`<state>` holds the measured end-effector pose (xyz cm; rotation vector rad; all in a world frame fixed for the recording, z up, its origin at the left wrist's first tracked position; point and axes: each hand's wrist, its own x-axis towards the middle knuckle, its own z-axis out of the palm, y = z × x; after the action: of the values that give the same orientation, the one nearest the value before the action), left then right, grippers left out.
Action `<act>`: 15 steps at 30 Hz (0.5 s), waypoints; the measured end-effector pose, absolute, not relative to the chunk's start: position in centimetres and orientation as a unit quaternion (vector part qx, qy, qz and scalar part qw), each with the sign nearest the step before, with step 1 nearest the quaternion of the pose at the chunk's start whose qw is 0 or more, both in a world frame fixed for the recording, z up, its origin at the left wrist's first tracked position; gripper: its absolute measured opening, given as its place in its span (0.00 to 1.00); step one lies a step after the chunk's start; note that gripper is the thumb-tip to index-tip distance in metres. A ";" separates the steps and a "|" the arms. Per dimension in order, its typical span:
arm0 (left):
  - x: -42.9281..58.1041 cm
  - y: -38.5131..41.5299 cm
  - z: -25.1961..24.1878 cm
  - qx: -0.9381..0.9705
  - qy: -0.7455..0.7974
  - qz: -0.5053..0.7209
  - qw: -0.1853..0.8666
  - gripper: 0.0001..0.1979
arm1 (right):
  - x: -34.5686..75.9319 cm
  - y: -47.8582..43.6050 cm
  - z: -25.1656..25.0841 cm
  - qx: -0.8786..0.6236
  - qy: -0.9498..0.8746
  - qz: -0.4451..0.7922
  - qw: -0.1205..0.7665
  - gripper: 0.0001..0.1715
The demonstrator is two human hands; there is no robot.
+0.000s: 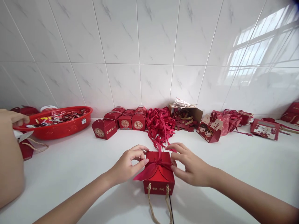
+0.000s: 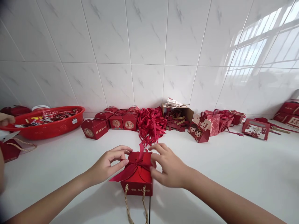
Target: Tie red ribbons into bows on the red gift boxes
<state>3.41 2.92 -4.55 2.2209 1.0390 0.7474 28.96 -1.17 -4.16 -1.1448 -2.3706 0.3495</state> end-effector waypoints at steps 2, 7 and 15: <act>3.5 2.8 -4.7 0.834 0.382 0.280 0.283 0.13 | 28.5 -1.4 -4.4 -0.425 -0.851 0.193 0.240 0.17; 4.2 2.3 -5.4 0.827 0.354 0.297 0.320 0.04 | 26.8 -2.4 -4.5 -0.444 -0.837 0.227 0.223 0.36; -1.3 9.6 -8.8 0.630 0.569 0.500 0.172 0.34 | 41.5 -2.8 -6.1 -0.688 -0.706 0.127 0.109 0.45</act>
<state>-1.27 9.60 -8.79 1.7880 1.6143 1.4177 41.49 -2.84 -6.09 -2.0221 -2.0771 0.3742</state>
